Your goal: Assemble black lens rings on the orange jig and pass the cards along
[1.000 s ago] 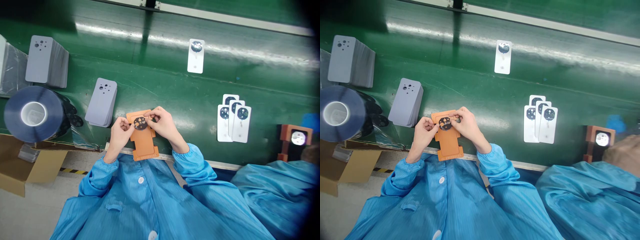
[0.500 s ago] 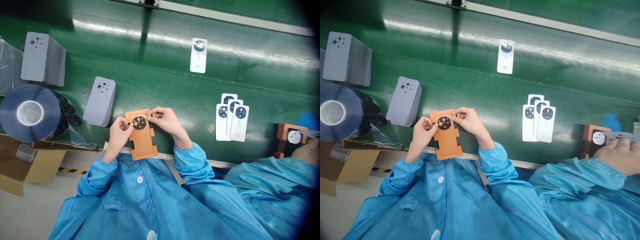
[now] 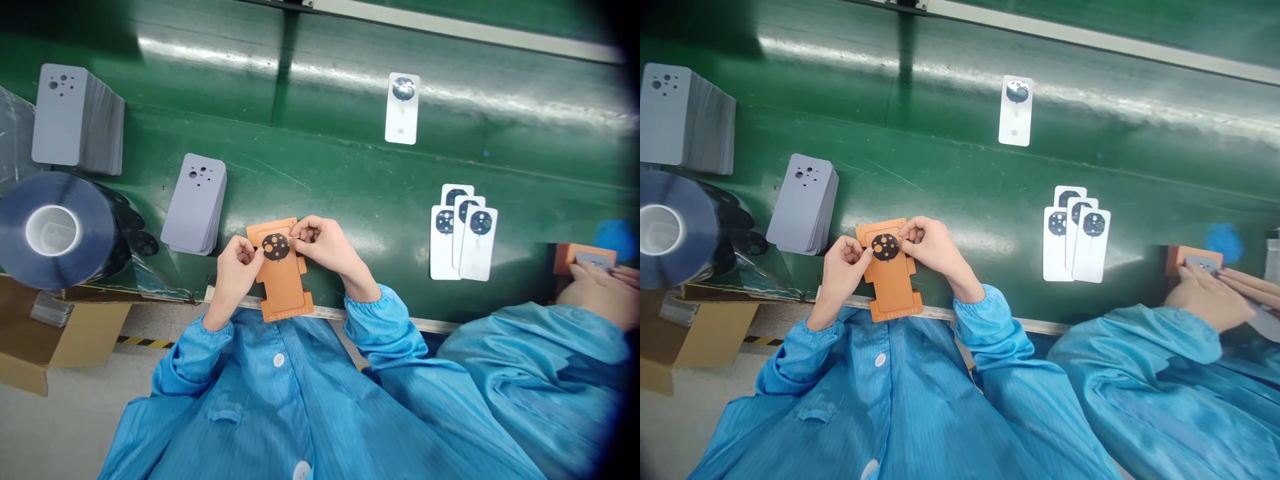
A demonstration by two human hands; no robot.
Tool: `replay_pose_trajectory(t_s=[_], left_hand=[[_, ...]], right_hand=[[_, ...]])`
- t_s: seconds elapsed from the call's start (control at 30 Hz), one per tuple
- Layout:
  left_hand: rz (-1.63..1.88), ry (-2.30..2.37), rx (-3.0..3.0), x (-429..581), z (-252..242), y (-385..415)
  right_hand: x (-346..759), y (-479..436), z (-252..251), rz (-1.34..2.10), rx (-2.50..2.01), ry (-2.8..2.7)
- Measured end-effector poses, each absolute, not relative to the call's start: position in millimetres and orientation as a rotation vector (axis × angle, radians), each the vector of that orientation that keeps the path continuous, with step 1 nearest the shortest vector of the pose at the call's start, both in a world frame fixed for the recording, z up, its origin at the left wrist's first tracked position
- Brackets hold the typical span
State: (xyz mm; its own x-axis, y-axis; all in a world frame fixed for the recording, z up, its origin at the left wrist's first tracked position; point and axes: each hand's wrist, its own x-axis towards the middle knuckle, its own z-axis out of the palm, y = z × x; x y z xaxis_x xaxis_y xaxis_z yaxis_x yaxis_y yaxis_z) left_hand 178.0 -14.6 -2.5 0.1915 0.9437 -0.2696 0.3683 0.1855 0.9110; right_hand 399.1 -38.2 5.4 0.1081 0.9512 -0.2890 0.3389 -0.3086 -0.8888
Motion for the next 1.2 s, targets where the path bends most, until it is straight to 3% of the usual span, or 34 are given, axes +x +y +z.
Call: replay_pose_trajectory(t_s=[0.23, 0.5, 0.77, 1.03, 1.2], left_hand=[[0.674, 1.382, 1.411, 179.4, -1.7, -15.6], [0.688, 1.348, 1.312, 175.3, -6.2, -12.8], [0.709, 1.346, 1.331, 173.9, -6.7, -12.6], [0.689, 1.513, 1.759, 173.3, 8.8, -26.1], [0.941, 1.607, 1.912, 133.8, 35.0, -21.2]], right_hand=[[397.2, -38.1, 4.1, 1.13, -1.744, -1.323], [406.6, -34.4, 2.3, 1.332, -1.662, -1.236], [384.6, -22.0, 22.8, 1.022, -2.028, -1.364], [383.0, -7.1, 35.1, 0.959, -2.208, -1.53], [392.9, -0.9, 29.0, 1.107, -2.06, -1.475]])
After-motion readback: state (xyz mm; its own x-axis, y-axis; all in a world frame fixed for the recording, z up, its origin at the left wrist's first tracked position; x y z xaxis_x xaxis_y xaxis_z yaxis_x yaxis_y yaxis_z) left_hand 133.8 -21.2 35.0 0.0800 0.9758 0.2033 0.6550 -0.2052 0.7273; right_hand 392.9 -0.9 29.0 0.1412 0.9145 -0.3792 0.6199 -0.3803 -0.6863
